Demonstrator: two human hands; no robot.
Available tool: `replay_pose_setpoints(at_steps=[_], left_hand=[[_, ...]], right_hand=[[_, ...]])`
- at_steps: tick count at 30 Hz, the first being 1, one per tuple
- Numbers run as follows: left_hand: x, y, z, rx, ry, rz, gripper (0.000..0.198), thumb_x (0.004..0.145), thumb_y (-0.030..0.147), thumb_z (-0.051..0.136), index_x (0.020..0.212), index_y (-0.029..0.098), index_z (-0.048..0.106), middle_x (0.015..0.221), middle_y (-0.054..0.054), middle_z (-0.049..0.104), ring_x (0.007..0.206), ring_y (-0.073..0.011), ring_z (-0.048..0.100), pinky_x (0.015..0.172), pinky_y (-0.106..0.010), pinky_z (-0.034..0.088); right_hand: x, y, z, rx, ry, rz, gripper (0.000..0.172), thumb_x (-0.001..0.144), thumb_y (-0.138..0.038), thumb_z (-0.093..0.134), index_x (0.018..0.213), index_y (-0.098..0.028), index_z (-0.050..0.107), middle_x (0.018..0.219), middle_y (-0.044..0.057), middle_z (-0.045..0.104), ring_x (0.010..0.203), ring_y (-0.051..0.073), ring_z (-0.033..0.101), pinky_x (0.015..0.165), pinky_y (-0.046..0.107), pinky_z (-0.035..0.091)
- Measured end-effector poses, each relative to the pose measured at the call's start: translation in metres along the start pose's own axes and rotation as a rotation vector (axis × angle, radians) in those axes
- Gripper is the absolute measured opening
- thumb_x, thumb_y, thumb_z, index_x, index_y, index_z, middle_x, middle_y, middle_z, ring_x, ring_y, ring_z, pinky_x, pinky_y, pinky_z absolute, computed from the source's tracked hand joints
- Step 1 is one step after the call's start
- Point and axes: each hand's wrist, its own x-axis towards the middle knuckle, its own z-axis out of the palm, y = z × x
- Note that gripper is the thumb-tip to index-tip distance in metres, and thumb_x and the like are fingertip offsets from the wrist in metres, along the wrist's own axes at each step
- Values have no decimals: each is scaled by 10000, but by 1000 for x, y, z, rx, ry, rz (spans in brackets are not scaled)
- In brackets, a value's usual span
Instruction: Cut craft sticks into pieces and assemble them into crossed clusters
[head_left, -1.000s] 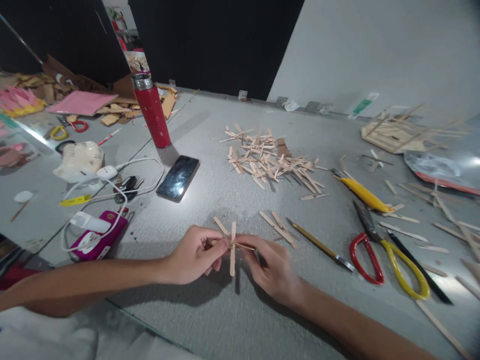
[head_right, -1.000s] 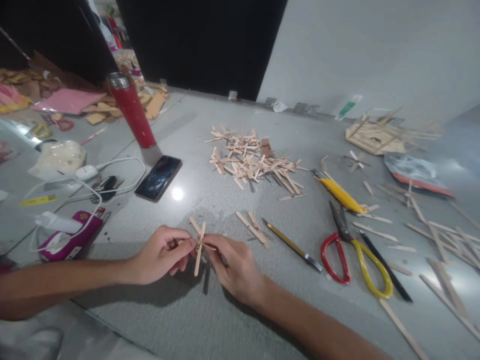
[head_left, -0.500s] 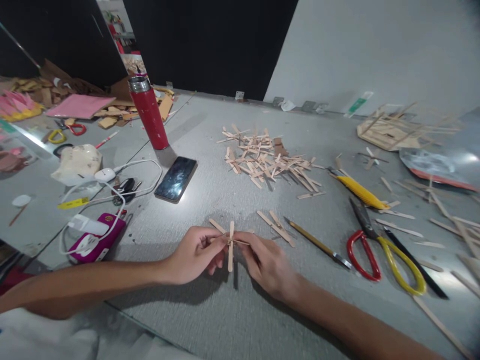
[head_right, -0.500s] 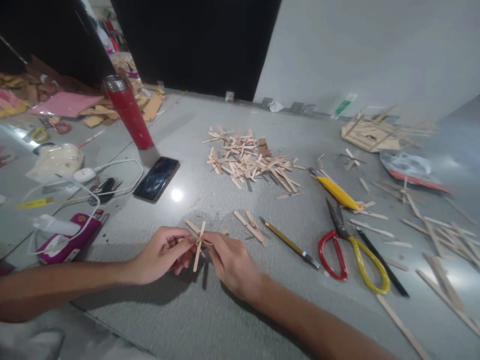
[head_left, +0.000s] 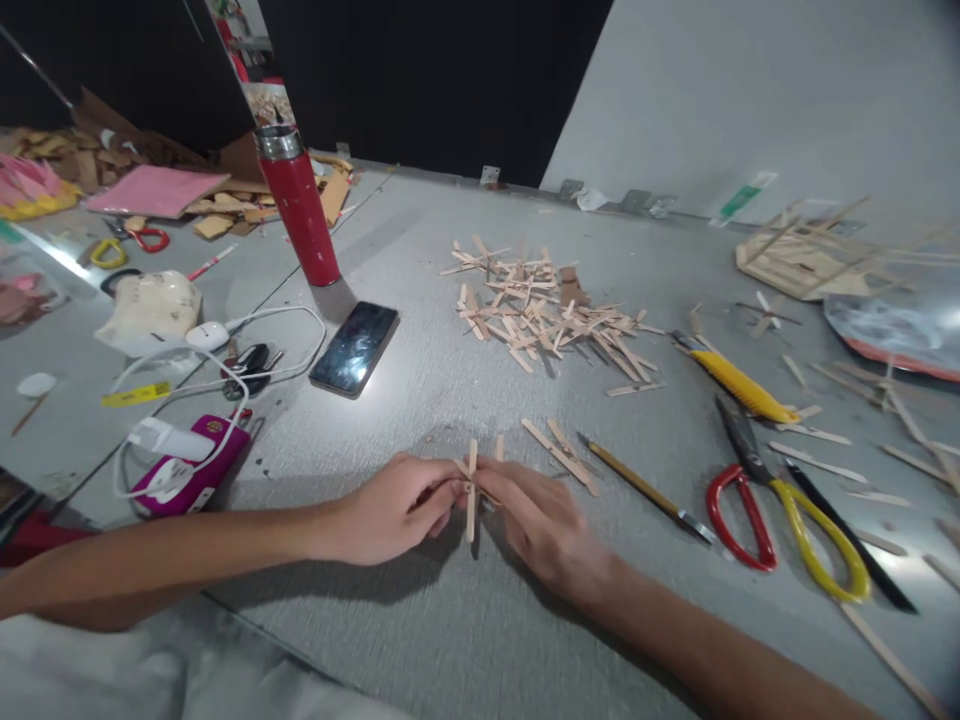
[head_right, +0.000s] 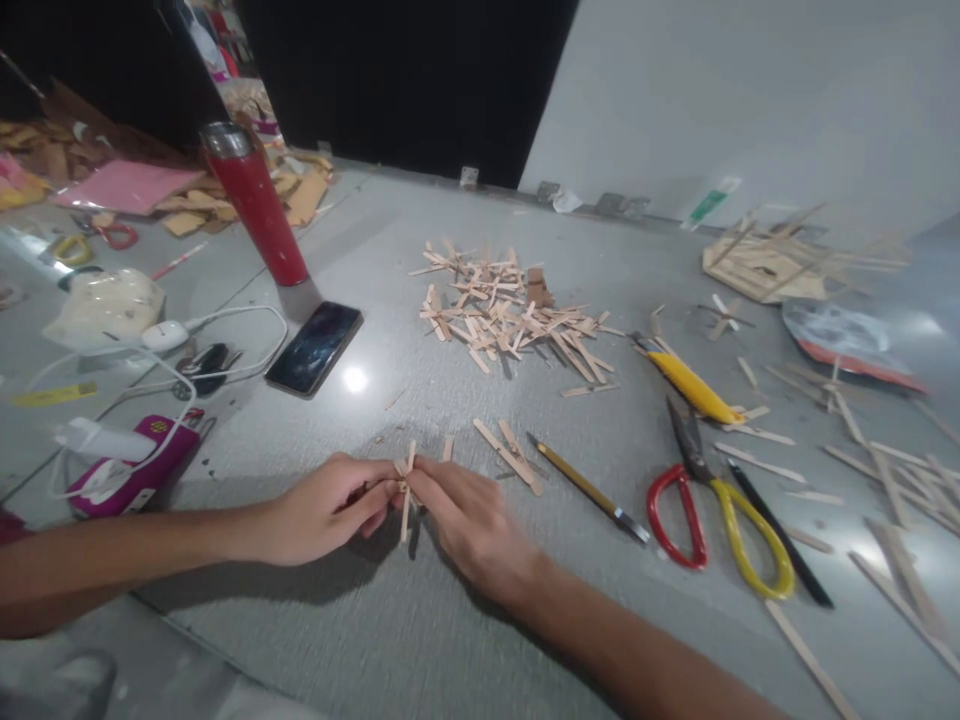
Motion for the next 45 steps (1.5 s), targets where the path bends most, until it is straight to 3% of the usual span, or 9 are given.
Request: replay_pose_setpoints(at_steps=[3,6,9,13,21,24,32,40,45], left_hand=[[0,-2,1,28,47,51,340,1046,216,386,748,183,548,619,28,564,557,-107,511,592,-222,386],[0,-3,2,107,71,107,311,1045,226,407,778,184,560,648,18,569,578,-117,512,601,-236,369],[0,-2,1,170,34,129,293,1042,217,412,792,185,560,661,10,574,585,-125,519,614,-247,371],[0,0,1,190,-15,133,293,1040,195,412,795,184,571,668,9,588,580,-126,524,613,-251,379],[0,-3,2,168,27,93,305,1049,229,415,824,180,615,689,-8,641,605,-138,576,622,-254,391],[0,-3,2,159,20,83,311,1051,249,414,821,181,612,695,-12,646,614,-140,580,629,-255,394],[1,-2,0,171,10,64,346,1048,234,431,741,182,582,640,6,601,571,-124,527,601,-250,367],[3,-1,-2,201,-58,84,337,1019,187,444,697,188,546,630,5,583,565,-123,515,602,-247,355],[3,-1,-1,196,-9,59,341,1043,231,433,726,186,553,639,8,582,581,-125,523,605,-250,369]], right_hand=[[-1,1,-1,-13,19,18,349,1037,-21,360,1222,-165,618,1047,133,789,863,199,774,724,295,629],[-1,-1,-2,17,30,55,346,1022,-15,383,1181,-187,637,943,98,796,806,187,777,688,275,626],[-1,-2,-1,44,48,137,311,1014,-31,439,1172,-207,642,876,63,793,715,179,767,631,259,618],[-4,0,2,56,79,199,361,999,-23,477,1259,-226,623,959,75,804,759,192,781,673,270,640],[-3,1,1,160,51,79,370,1007,-60,501,1339,-191,598,1067,113,799,932,200,789,810,310,659],[-1,2,0,155,7,62,368,1001,-48,503,1325,-180,617,1082,125,792,940,207,784,796,323,662],[-2,0,1,93,25,85,299,1017,-41,476,1235,-145,652,1024,131,785,932,213,772,809,325,656],[-8,0,5,50,68,67,376,987,18,451,1274,-160,617,1050,125,774,980,221,760,839,348,649],[-7,1,5,50,69,94,368,996,-10,470,1288,-178,620,1038,121,783,954,228,772,817,356,657]])
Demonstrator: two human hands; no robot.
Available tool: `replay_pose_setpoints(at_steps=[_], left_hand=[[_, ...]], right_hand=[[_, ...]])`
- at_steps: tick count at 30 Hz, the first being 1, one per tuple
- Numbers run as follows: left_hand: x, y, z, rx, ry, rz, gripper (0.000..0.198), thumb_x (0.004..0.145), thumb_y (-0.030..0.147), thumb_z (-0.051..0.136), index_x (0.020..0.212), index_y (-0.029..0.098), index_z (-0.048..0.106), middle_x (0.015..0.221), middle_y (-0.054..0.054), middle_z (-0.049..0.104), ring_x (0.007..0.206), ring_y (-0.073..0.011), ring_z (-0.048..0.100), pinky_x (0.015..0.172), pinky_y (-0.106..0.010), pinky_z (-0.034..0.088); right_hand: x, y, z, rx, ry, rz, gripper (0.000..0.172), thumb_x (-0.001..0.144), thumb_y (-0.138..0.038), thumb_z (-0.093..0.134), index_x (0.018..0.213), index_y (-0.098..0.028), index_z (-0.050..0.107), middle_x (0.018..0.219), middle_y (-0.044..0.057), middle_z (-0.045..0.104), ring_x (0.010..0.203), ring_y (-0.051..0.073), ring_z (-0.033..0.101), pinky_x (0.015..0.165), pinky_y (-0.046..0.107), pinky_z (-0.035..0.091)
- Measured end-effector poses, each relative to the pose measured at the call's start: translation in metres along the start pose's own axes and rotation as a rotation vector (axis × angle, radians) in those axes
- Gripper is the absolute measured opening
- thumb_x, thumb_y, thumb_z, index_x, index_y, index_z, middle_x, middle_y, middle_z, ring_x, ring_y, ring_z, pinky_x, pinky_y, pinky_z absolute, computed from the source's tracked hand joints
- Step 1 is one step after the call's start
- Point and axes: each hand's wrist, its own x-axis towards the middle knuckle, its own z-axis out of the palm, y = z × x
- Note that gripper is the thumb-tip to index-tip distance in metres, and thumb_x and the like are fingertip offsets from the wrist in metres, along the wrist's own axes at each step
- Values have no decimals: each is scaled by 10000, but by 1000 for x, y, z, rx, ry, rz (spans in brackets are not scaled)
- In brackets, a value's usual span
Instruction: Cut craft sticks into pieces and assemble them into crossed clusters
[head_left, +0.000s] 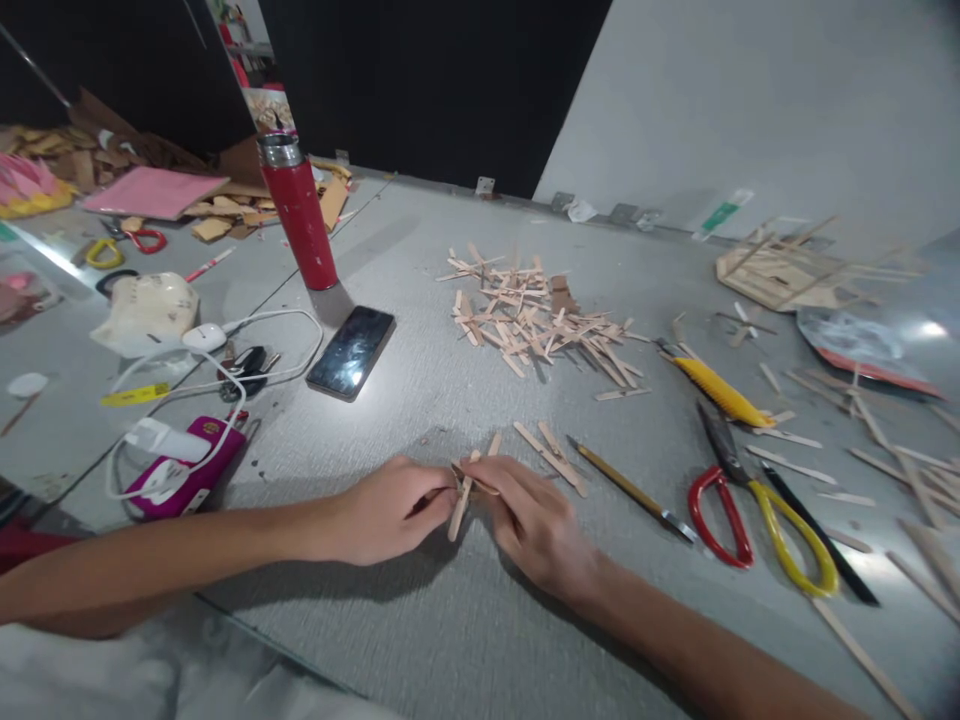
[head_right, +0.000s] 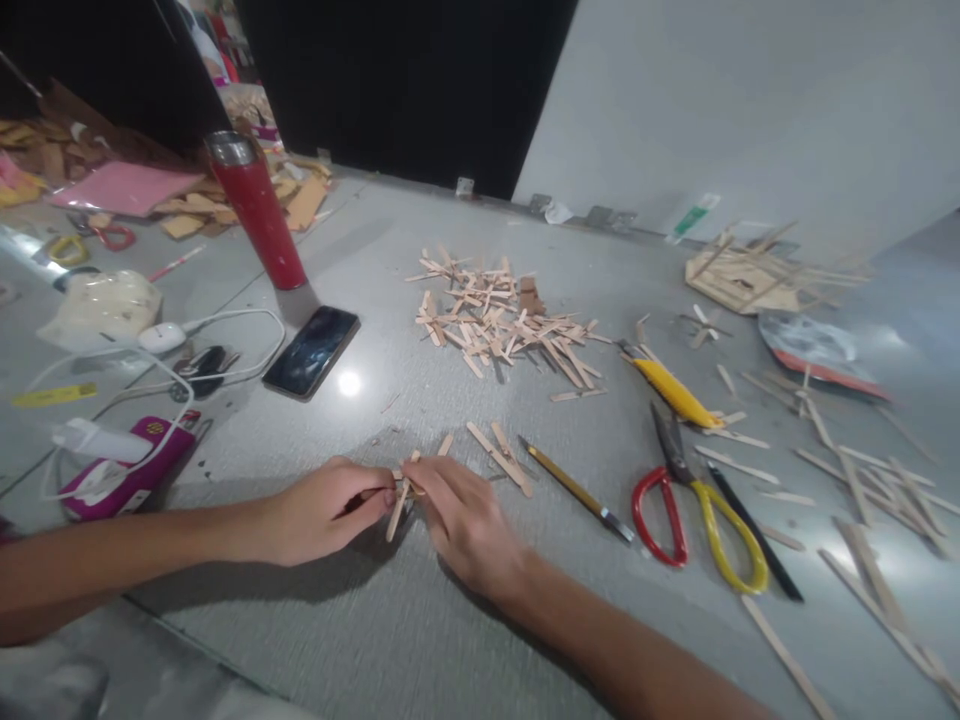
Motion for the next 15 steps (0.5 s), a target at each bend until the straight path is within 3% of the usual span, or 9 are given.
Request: replay_pose_setpoints(at_steps=[3,7,9,11,15], left_hand=[[-1,1,0,-27,43,3,293,1044,243,415,798,187,564,672,10,588,602,-129,528,622,-253,389],[-3,2,0,-148,43,-74,150,1022,304,491,1047,184,576,669,36,594,562,-126,533,572,-239,397],[-3,2,1,-208,29,-116,240,969,353,606,1134,185,560,670,48,603,545,-124,544,541,-227,396],[-2,2,3,-270,37,-144,314,913,353,685,1149,186,562,699,41,629,563,-125,577,541,-220,417],[-1,2,6,-425,80,-182,184,899,289,668,1020,173,593,697,28,637,569,-116,598,543,-211,446]], right_hand=[[3,0,0,-8,27,8,351,1002,-29,484,1283,-183,626,1023,119,787,928,229,777,794,349,661],[6,-2,-1,-18,67,26,376,1005,-31,473,1305,-201,623,1021,109,790,906,221,781,778,333,659],[7,-2,-2,-26,70,27,379,1004,-32,484,1315,-202,620,1019,107,792,898,220,782,771,329,656],[7,-2,-2,-38,64,19,358,1007,-36,496,1306,-192,618,1016,112,792,891,219,780,766,328,653],[5,-2,-2,-37,47,14,294,1027,-60,493,1265,-175,624,1006,119,787,874,213,773,756,326,653]])
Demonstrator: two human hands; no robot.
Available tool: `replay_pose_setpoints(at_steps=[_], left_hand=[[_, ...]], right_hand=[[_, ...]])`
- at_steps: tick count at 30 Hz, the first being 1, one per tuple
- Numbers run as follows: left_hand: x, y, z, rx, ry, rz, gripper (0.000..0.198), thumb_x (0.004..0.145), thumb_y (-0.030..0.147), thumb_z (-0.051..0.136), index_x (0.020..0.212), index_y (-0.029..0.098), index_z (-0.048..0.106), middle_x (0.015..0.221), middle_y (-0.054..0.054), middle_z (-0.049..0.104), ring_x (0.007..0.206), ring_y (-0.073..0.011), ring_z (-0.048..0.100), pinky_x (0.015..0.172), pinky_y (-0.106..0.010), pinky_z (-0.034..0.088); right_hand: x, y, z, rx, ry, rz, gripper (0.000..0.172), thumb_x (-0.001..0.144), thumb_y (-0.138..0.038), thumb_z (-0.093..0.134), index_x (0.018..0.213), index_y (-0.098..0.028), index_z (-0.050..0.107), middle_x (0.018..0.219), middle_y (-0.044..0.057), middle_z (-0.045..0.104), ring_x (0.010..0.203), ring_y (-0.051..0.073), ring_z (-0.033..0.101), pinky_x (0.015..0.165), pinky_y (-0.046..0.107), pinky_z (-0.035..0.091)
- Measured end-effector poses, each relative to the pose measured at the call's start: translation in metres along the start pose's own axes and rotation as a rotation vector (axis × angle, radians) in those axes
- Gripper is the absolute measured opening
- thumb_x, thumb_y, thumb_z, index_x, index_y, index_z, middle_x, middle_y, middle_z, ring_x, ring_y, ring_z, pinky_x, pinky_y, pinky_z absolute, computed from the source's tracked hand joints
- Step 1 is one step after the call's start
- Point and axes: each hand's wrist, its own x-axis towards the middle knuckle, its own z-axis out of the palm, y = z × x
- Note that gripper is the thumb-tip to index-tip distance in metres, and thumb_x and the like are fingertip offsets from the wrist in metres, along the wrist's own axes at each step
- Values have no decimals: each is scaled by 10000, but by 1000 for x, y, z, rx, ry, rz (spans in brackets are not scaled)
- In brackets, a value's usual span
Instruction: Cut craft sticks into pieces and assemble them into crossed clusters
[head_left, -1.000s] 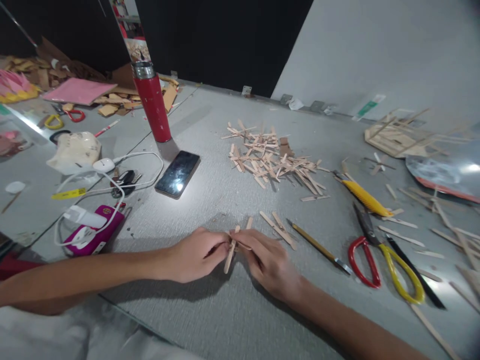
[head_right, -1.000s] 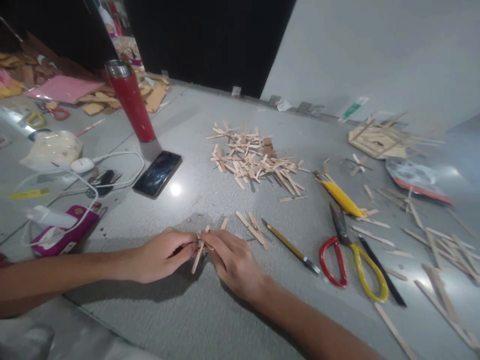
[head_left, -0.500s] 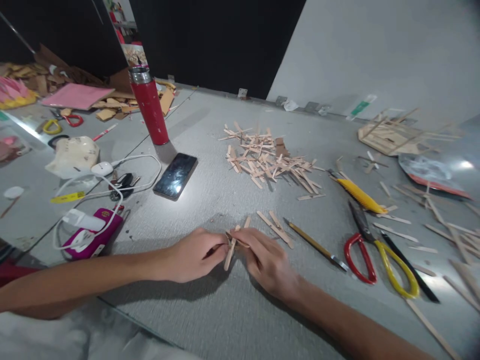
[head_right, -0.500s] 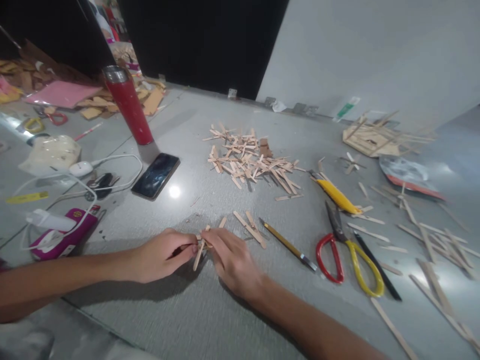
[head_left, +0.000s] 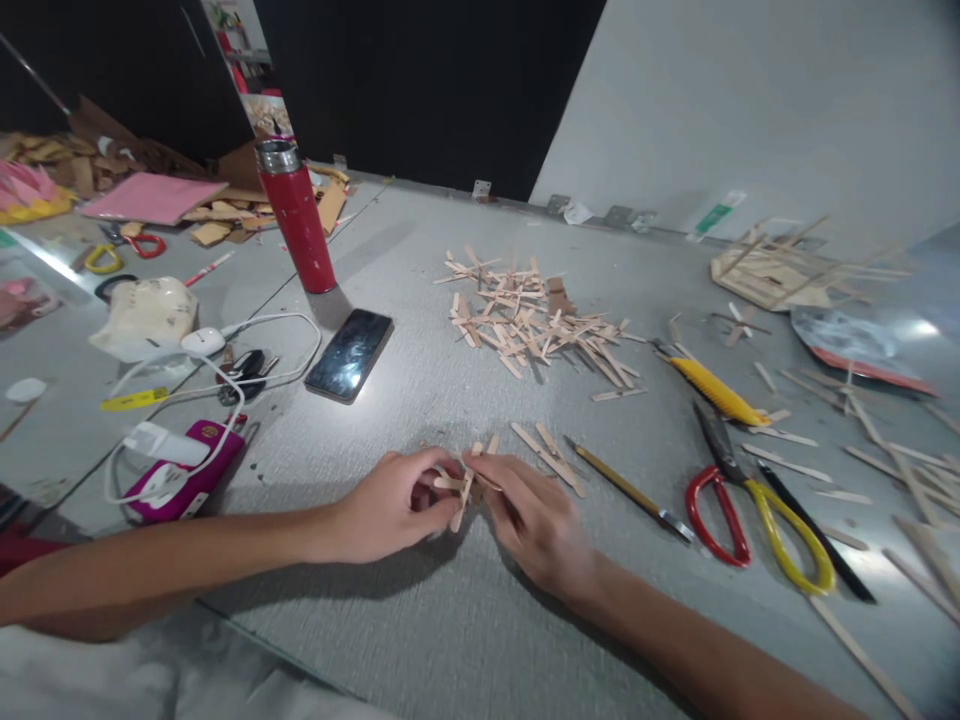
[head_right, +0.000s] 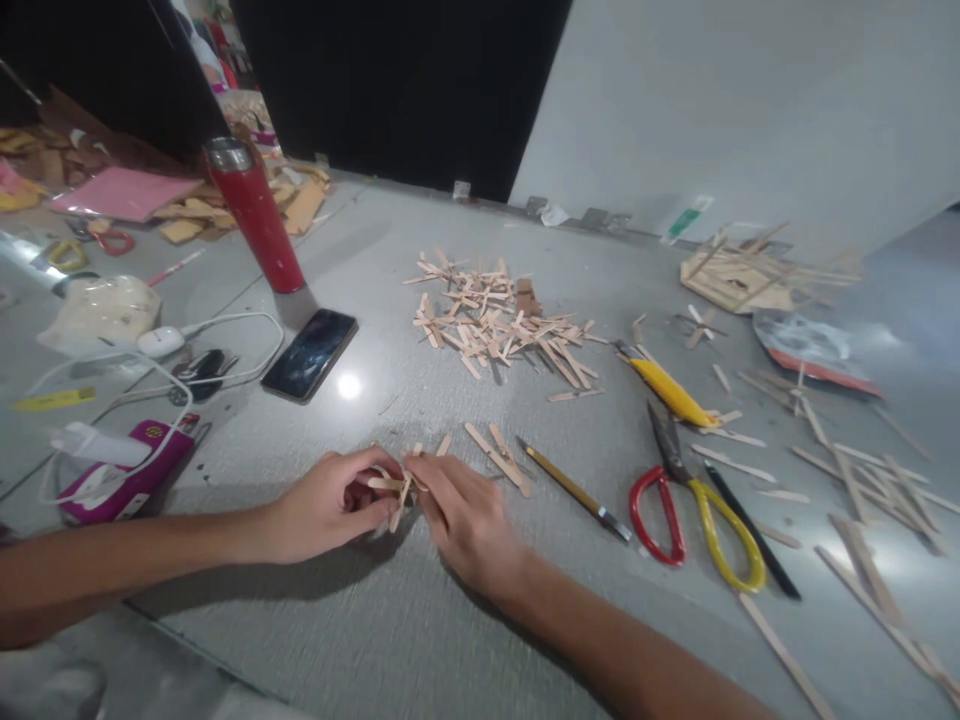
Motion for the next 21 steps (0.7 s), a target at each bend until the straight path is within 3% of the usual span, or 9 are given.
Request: replay_pose_setpoints(at_steps=[4,9,12,15,21], left_hand=[[1,-2,2,-97,11,-49,338,815,313,793,1055,160,609,742,12,676,595,-125,630,552,-216,475],[4,-9,5,-122,56,-47,154,867,256,719,946,157,632,690,23,648,522,-107,633,492,-190,481],[3,-11,7,-160,34,-72,177,881,286,707,956,161,607,685,19,643,528,-121,645,421,-168,455],[3,-10,6,-184,-6,-90,174,891,300,687,937,157,601,721,3,653,544,-127,655,396,-165,458],[4,-4,0,-213,-97,-106,167,866,266,697,954,141,630,773,-5,662,545,-114,656,419,-170,480]], right_hand=[[-2,1,1,13,-54,-7,308,1036,-78,480,1288,-180,625,1020,116,785,892,212,776,768,324,658],[-3,1,2,-17,-25,-39,362,1036,-91,497,1367,-182,611,1097,131,790,975,228,779,822,331,656],[-5,2,1,-55,-80,-40,354,1063,-122,438,1355,-166,633,945,108,783,803,202,766,695,286,633],[-6,2,-1,-54,-132,-37,353,1096,-167,373,1308,-168,655,744,43,718,582,156,673,555,239,557],[-1,1,-1,-22,-115,-62,299,1117,-191,374,1301,-170,609,759,37,747,587,150,694,557,232,538]])
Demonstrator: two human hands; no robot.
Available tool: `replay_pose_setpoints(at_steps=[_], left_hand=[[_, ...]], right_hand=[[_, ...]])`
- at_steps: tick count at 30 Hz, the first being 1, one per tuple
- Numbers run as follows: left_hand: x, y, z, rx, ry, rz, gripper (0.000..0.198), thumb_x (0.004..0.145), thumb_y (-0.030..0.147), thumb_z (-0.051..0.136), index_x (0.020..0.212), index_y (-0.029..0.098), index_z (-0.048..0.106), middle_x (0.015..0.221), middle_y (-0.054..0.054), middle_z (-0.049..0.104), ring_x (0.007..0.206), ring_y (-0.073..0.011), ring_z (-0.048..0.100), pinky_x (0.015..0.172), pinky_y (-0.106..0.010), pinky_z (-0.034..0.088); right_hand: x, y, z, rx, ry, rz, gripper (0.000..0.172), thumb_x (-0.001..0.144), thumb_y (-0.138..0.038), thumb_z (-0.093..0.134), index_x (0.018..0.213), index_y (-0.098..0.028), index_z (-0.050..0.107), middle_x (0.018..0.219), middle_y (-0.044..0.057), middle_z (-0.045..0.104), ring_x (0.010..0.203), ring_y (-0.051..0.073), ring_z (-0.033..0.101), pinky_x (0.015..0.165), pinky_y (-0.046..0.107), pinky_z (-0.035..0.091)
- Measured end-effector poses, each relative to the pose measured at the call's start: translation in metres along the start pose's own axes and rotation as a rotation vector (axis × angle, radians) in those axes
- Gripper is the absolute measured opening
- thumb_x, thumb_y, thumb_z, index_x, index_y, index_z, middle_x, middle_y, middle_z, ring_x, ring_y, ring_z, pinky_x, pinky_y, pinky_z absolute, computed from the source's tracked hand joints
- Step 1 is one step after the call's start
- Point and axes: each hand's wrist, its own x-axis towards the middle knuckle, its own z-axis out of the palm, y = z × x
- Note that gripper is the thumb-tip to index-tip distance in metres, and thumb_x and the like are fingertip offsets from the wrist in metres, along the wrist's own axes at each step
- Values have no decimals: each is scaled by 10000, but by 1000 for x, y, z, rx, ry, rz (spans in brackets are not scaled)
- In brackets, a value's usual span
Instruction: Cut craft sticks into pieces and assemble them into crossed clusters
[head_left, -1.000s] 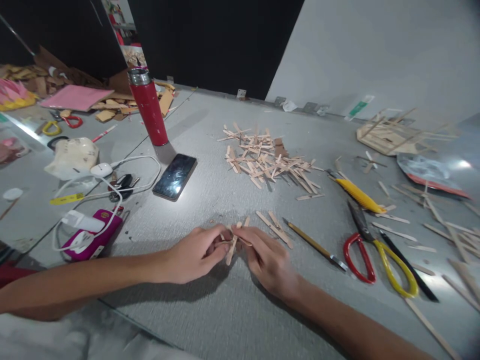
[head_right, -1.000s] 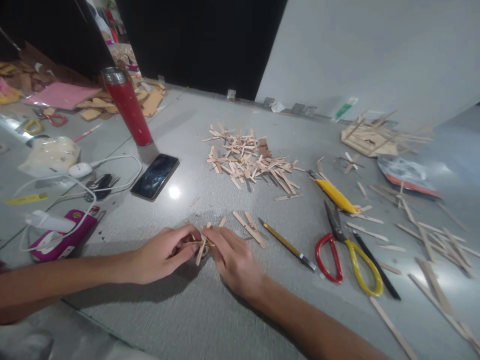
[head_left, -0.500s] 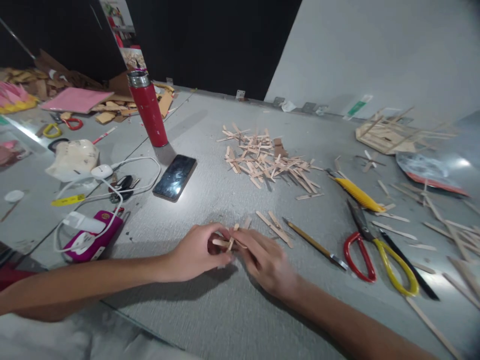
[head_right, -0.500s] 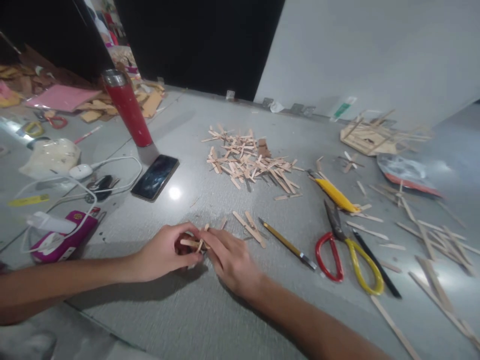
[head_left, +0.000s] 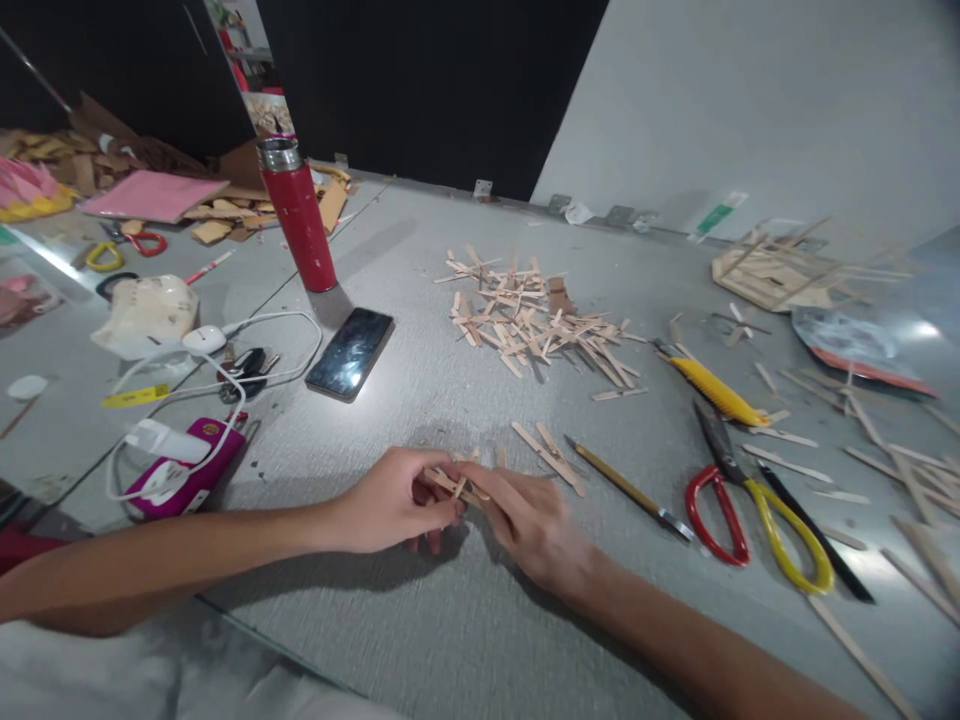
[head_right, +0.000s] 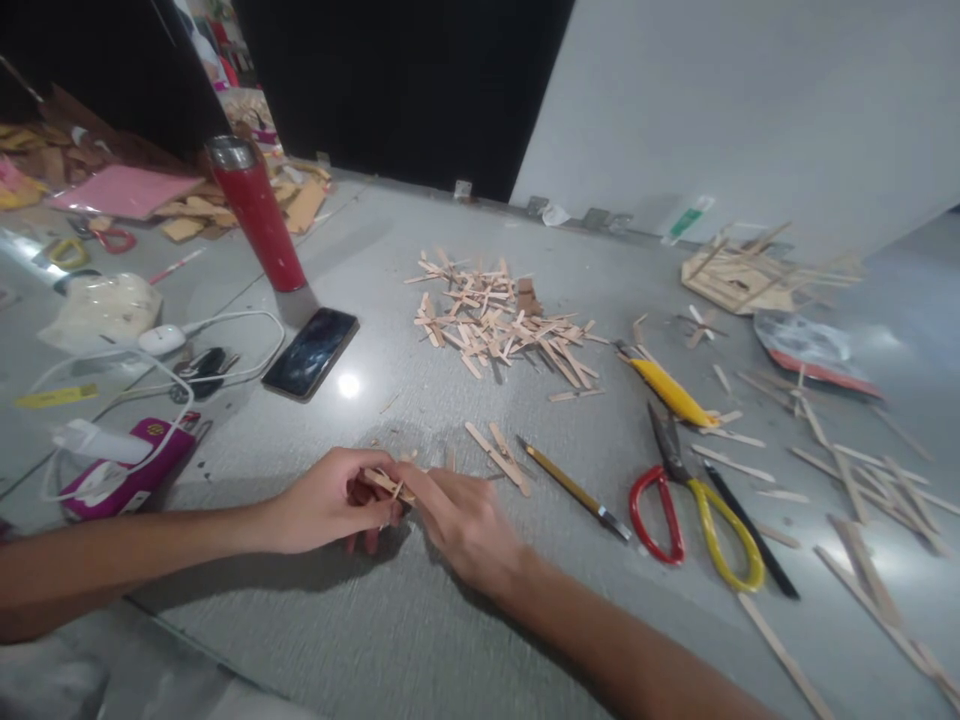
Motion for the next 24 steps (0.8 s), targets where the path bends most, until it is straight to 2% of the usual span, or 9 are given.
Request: replay_pose_setpoints(at_steps=[4,8,14,19,21,24], left_hand=[[1,1,-2,-5,-30,-23,184,864,271,702,974,131,657,811,-16,674,550,-107,655,443,-183,501],[2,-1,-2,-68,-16,-52,176,846,267,704,936,127,648,830,-27,684,549,-116,667,449,-201,521],[3,-2,-1,-116,-2,-28,215,834,266,719,973,106,679,834,-38,688,548,-117,671,459,-207,539],[2,-2,-1,-91,14,-11,232,862,320,751,946,118,676,660,11,624,514,-120,653,407,-168,480],[3,-2,-1,-119,17,-9,249,861,338,766,934,120,672,715,-10,656,547,-127,678,426,-175,505],[4,-4,-2,-169,29,-22,303,848,375,791,948,118,666,854,-53,701,592,-140,711,454,-201,540]], right_hand=[[1,1,6,-49,51,83,347,1139,-278,365,1439,-149,480,709,23,748,505,141,668,516,225,526],[-1,2,9,-59,49,132,335,1147,-317,333,1414,-161,463,683,8,734,488,139,665,494,218,513],[3,5,5,-30,55,-35,287,1120,-169,371,1380,-143,490,710,22,720,534,159,673,513,241,509],[6,7,2,71,-23,-138,262,1117,-182,395,1363,-147,477,816,74,767,650,191,740,581,276,569],[4,7,4,71,-18,-70,235,1127,-218,378,1338,-172,471,829,76,776,650,193,755,569,276,572],[0,9,7,84,-7,113,196,1132,-300,389,1288,-209,466,833,65,787,665,199,779,573,275,584]])
